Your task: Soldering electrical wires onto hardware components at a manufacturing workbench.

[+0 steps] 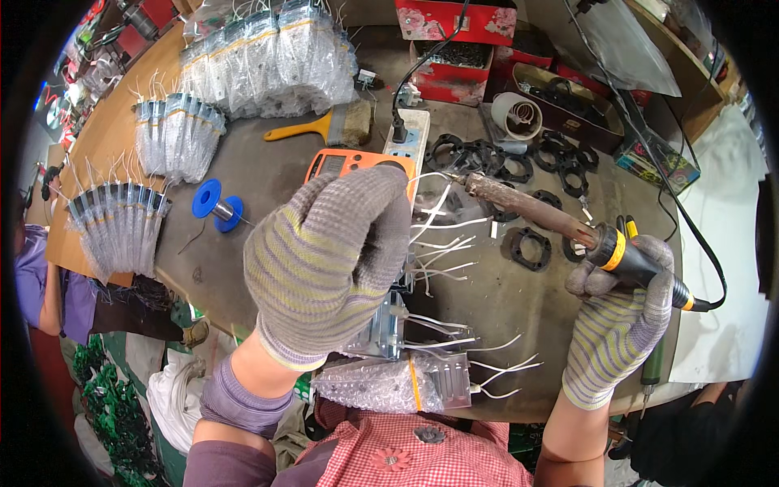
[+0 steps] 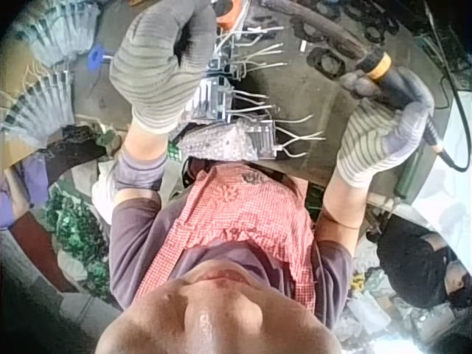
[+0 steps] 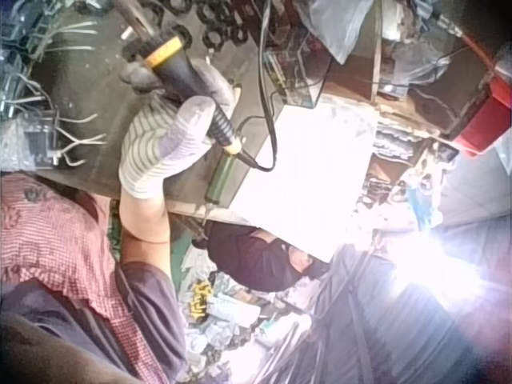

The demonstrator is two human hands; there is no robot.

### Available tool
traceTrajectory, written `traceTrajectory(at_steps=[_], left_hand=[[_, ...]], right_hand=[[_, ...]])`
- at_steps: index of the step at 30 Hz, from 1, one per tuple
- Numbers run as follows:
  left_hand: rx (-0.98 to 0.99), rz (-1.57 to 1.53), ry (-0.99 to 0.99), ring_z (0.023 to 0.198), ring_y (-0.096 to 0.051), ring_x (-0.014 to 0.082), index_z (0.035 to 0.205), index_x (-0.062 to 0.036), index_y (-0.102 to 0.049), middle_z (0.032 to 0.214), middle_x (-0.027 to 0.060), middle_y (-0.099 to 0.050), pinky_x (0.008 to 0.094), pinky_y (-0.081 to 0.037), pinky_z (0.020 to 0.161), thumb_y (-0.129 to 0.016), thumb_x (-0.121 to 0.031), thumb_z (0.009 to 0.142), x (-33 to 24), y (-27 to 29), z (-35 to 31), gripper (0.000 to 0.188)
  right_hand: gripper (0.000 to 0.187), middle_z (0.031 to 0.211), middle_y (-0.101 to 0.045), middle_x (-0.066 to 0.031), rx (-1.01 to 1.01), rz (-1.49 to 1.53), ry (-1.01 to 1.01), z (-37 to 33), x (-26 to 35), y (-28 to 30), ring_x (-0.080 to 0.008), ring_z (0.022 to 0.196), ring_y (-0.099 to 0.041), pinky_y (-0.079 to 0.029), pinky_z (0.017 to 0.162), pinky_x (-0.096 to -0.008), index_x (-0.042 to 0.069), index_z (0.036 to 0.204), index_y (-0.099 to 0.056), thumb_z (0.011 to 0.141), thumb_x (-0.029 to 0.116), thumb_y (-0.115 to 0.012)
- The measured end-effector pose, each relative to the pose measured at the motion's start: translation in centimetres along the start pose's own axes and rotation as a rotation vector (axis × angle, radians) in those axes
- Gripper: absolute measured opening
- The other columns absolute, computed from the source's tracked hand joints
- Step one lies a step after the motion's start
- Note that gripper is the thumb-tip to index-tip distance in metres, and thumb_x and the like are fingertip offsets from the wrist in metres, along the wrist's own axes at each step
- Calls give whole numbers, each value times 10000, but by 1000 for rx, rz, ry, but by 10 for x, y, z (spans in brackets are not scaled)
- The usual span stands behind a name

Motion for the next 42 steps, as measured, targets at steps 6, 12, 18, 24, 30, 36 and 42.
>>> traceTrajectory(at_steps=[6,12,18,24,30,36,42], left_hand=[[-85,-206,122,648,-625,193,931,-68,-653,822,70,-652,275,-496,592,-711,11,760,7,17,-14,197],[89,-205,178,645,-533,60,903,-46,-631,813,8,-625,194,-439,584,-695,49,796,-8,14,-19,157],[148,-150,111,570,-512,63,878,-53,-647,746,14,-620,206,-399,506,-697,64,763,-17,7,-21,171],[126,-120,82,541,-492,58,873,-55,-648,718,9,-612,204,-391,498,-695,64,767,-21,4,-22,166],[136,-125,88,557,-508,60,881,-52,-651,736,20,-623,203,-399,504,-705,64,764,-20,3,-24,173],[91,-146,75,594,-549,84,872,-49,-653,761,33,-638,212,-433,534,-702,65,763,-21,4,-22,165],[97,-131,55,601,-555,87,876,-47,-658,771,39,-646,214,-438,538,-705,58,766,-22,6,-24,158]], right_hand=[[394,795,-583,-87,-213,-6,10,-2,1,17,-153,627,-504,-422,592,-302,30,1168,-536,993,381,-502],[453,808,-598,-159,-150,61,-80,-1,-1,29,-234,559,-558,-461,574,-330,29,1074,-522,926,458,-521],[368,703,-574,-69,-157,19,-79,-5,-7,22,-119,533,-491,-413,508,-281,23,1104,-550,990,371,-519],[366,739,-609,-86,-74,23,-79,-5,-6,20,-128,546,-544,-469,498,-299,21,1108,-544,996,367,-509],[448,711,-601,-148,-113,-1,-108,-4,-10,25,-218,474,-546,-475,522,-316,18,1049,-521,926,448,-552],[440,682,-598,-146,-88,1,-97,-4,-7,21,-211,455,-526,-459,496,-316,22,1060,-514,930,441,-543],[445,595,-565,-116,-178,-6,-124,-6,-8,22,-206,471,-533,-457,497,-313,16,1055,-519,933,443,-534]])
Point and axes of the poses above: each hand's wrist, its own z-axis towards the middle knuckle, its own y-axis out of the back of the hand, x = y × z, the point moved 8 cm from there along z, towards the middle knuckle
